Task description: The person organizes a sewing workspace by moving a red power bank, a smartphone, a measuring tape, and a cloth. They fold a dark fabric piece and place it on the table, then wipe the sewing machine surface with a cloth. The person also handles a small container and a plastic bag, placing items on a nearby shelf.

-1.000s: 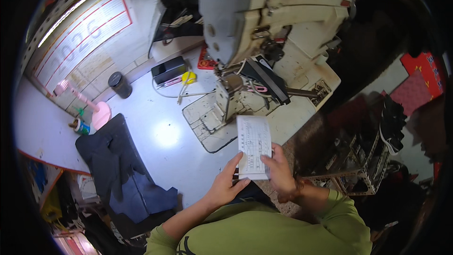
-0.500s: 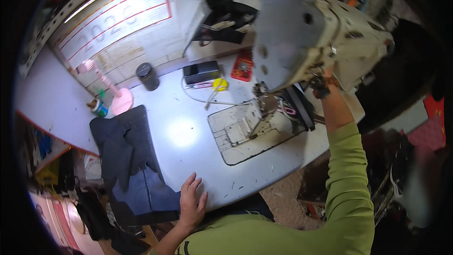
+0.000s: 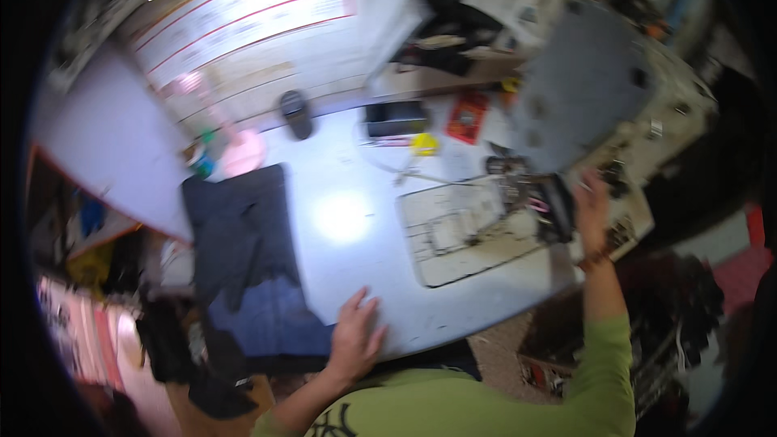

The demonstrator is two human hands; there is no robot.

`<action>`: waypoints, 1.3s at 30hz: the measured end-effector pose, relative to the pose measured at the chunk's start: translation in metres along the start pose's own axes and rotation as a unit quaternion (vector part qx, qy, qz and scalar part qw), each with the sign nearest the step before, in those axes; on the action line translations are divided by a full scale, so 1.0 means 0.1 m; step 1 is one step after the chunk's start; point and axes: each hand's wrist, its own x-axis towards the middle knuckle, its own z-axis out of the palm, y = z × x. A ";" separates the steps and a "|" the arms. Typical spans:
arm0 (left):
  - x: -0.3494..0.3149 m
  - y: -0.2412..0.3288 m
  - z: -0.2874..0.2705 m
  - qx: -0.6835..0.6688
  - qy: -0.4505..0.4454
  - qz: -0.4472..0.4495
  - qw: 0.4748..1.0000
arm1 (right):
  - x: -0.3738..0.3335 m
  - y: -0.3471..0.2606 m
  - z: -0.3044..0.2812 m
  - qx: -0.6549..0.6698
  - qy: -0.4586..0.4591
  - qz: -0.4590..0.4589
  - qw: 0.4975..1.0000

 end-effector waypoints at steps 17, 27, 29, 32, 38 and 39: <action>-1.54 -0.33 -0.70 0.130 0.409 -0.031 0.902 | -0.95 -1.20 0.42 0.032 -0.119 -0.069 0.990; -2.85 -3.43 -2.77 0.280 0.313 -0.568 0.708 | -1.32 -1.54 0.43 0.060 -0.159 -0.025 0.985; -2.87 -4.08 -2.93 0.189 0.243 -0.640 0.704 | -1.40 -1.54 0.33 0.052 -0.166 -0.021 0.985; -2.88 -4.78 -2.91 0.141 0.203 -0.701 0.668 | -1.52 -1.58 0.17 0.032 -0.160 0.003 0.987; -3.11 -5.39 -2.67 0.100 0.254 -0.680 0.680 | -1.63 -1.92 0.11 0.009 -0.165 0.023 0.986; -3.17 -5.32 -2.73 0.083 0.324 -0.630 0.700 | -1.61 -1.99 0.15 0.010 -0.167 0.018 0.986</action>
